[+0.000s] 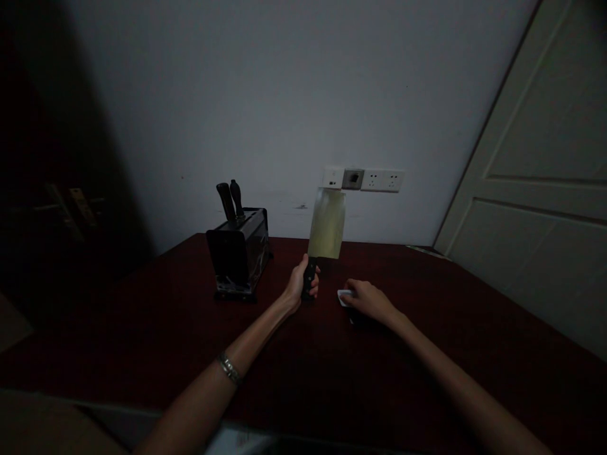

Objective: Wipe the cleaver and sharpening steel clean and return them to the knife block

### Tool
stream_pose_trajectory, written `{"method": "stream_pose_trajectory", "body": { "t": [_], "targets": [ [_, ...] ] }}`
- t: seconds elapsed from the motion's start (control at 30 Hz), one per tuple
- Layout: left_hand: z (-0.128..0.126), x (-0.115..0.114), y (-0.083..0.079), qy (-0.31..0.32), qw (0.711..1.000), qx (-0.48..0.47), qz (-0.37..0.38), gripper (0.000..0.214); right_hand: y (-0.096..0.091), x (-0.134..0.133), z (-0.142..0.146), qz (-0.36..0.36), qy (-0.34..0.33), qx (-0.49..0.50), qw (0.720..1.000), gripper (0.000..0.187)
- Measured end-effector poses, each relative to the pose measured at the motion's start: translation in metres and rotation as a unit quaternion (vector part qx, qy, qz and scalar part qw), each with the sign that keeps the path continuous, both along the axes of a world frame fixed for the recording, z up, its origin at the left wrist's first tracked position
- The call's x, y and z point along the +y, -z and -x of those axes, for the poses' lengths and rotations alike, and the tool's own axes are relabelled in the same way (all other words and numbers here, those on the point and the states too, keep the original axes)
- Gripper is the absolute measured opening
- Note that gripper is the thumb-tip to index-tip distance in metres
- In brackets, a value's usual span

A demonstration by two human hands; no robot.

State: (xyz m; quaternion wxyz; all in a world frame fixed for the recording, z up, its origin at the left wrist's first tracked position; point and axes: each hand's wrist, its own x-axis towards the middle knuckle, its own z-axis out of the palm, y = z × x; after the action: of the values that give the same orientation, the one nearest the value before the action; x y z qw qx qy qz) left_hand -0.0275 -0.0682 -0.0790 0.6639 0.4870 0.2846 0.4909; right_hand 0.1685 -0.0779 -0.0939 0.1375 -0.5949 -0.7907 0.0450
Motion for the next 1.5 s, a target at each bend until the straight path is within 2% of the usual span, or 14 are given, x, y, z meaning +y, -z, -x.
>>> {"method": "stream_pose_trajectory", "body": {
  "t": [0.13, 0.3, 0.4, 0.5, 0.57, 0.67, 0.87, 1.07, 1.2, 1.37, 1.5],
  "targets": [
    [0.002, -0.005, -0.007, 0.012, 1.000, -0.017, -0.011, 0.045, -0.002, -0.006, 0.005, -0.075, 0.000, -0.065, 0.995, 0.029],
    [0.006, -0.009, -0.016, 0.045, 0.999, -0.025, -0.015, 0.036, -0.021, -0.021, 0.010, -0.205, -0.019, -0.034, 0.978, 0.025],
    [0.009, -0.010, -0.021, 0.061, 0.998, -0.020, -0.004, 0.032, -0.041, -0.036, 0.016, -0.276, -0.091, 0.003, 0.957, 0.026],
    [0.009, -0.010, -0.026, 0.066, 0.997, -0.028, 0.027, 0.030, -0.055, -0.049, 0.024, -0.328, -0.193, 0.008, 0.925, 0.039],
    [0.008, -0.009, -0.027, 0.058, 0.996, -0.048, 0.041, 0.028, -0.059, -0.055, 0.030, -0.345, -0.244, -0.015, 0.906, 0.049],
    [0.007, -0.008, -0.030, 0.038, 0.995, -0.073, 0.055, 0.025, -0.056, -0.055, 0.037, -0.355, -0.281, -0.068, 0.889, 0.055],
    [0.006, -0.013, -0.037, 0.018, 0.995, -0.049, 0.088, 0.025, -0.044, -0.045, 0.048, -0.421, -0.294, -0.134, 0.848, 0.037],
    [0.007, -0.015, -0.036, 0.009, 0.997, -0.021, 0.070, 0.025, -0.044, -0.038, 0.054, -0.491, -0.333, -0.120, 0.796, 0.026],
    [0.009, -0.012, -0.032, 0.019, 0.998, -0.016, 0.066, 0.026, -0.046, -0.037, 0.056, -0.508, -0.350, -0.114, 0.779, 0.023],
    [0.012, -0.010, -0.036, 0.048, 0.996, -0.010, 0.075, 0.026, -0.056, -0.040, 0.058, -0.516, -0.355, -0.120, 0.771, 0.023],
    [0.016, -0.009, -0.046, 0.103, 0.992, -0.022, 0.070, 0.029, -0.079, -0.040, 0.055, -0.525, -0.364, -0.101, 0.763, 0.024]
  ]
}}
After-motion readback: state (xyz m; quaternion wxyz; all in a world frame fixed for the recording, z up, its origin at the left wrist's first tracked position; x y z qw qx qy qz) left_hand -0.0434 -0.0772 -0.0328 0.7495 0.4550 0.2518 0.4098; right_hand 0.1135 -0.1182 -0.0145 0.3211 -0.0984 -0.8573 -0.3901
